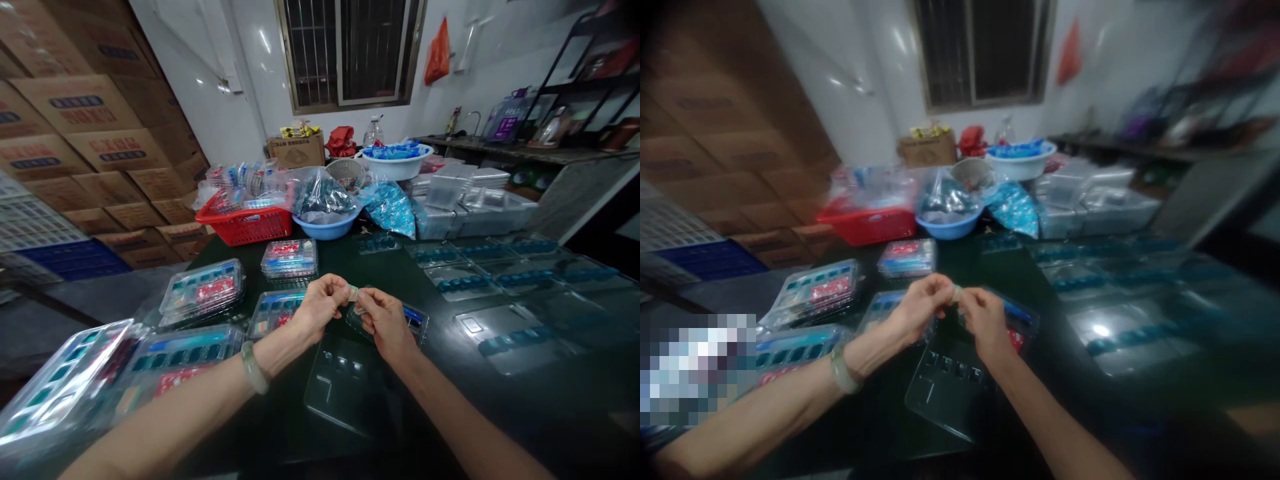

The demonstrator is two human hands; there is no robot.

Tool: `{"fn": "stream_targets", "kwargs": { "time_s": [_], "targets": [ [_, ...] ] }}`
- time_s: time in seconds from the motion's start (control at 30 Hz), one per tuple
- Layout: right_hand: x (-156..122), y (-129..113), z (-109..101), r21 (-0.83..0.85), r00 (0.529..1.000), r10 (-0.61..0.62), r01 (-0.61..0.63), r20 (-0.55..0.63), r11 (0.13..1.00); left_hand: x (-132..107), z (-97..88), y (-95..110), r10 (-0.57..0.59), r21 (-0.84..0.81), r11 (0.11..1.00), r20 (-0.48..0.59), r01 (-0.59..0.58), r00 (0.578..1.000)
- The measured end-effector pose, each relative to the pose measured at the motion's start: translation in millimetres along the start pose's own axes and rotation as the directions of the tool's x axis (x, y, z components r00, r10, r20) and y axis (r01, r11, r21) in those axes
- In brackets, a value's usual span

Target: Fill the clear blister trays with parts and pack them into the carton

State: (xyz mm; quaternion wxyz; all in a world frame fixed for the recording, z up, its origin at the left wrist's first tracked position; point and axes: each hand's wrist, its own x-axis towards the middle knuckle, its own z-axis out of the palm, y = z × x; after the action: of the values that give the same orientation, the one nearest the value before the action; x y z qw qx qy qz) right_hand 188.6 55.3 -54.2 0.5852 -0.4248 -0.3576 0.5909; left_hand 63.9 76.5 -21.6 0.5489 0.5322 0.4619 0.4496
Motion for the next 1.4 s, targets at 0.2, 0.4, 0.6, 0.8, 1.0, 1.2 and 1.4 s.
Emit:
{"fn": "stream_targets", "kwargs": {
  "time_s": [0.2, 0.4, 0.6, 0.8, 1.0, 1.2, 1.4],
  "targets": [
    [-3.0, -3.9, -0.8, 0.082, 0.992, 0.043, -0.053, 0.120, 0.995, -2.8, -2.1, 2.5, -0.014, -0.072, 0.997, -0.026, 0.012, 1.000],
    [-7.0, -6.5, -10.2, 0.154, 0.971, 0.123, -0.156, 0.205, 0.976, -1.6, -8.9, 7.6, -0.029, -0.142, 0.990, -0.066, 0.020, 0.997],
    [-6.5, 0.3, -14.5, 0.110, 0.972, 0.117, -0.142, 0.203, 0.984, -3.8, -12.5, 6.8, -0.059, -0.162, 0.985, -0.019, 0.055, 0.998],
    [-11.7, -5.4, -18.2, 0.003, 0.980, 0.041, -0.043, 0.193, 0.999, -3.1, -10.0, 0.8, -0.063, -0.126, 0.990, -0.024, 0.059, 0.998],
    [-14.9, -2.6, -17.3, -0.183, 0.987, -0.039, 0.068, 0.158, 0.981, -5.8, 2.2, -1.6, -0.042, -0.091, 0.995, -0.019, 0.040, 0.999],
    [-12.1, 8.0, -13.4, -0.211, 0.990, -0.138, 0.144, 0.040, 0.967, -11.6, 8.6, -2.4, -0.016, -0.084, 0.996, -0.029, 0.013, 0.999],
    [-9.7, 11.0, -9.9, -0.189, 0.989, -0.141, 0.129, -0.051, 0.973, -14.8, 9.3, -4.6, 0.034, -0.102, 0.994, -0.029, -0.037, 0.999]
  ]
}}
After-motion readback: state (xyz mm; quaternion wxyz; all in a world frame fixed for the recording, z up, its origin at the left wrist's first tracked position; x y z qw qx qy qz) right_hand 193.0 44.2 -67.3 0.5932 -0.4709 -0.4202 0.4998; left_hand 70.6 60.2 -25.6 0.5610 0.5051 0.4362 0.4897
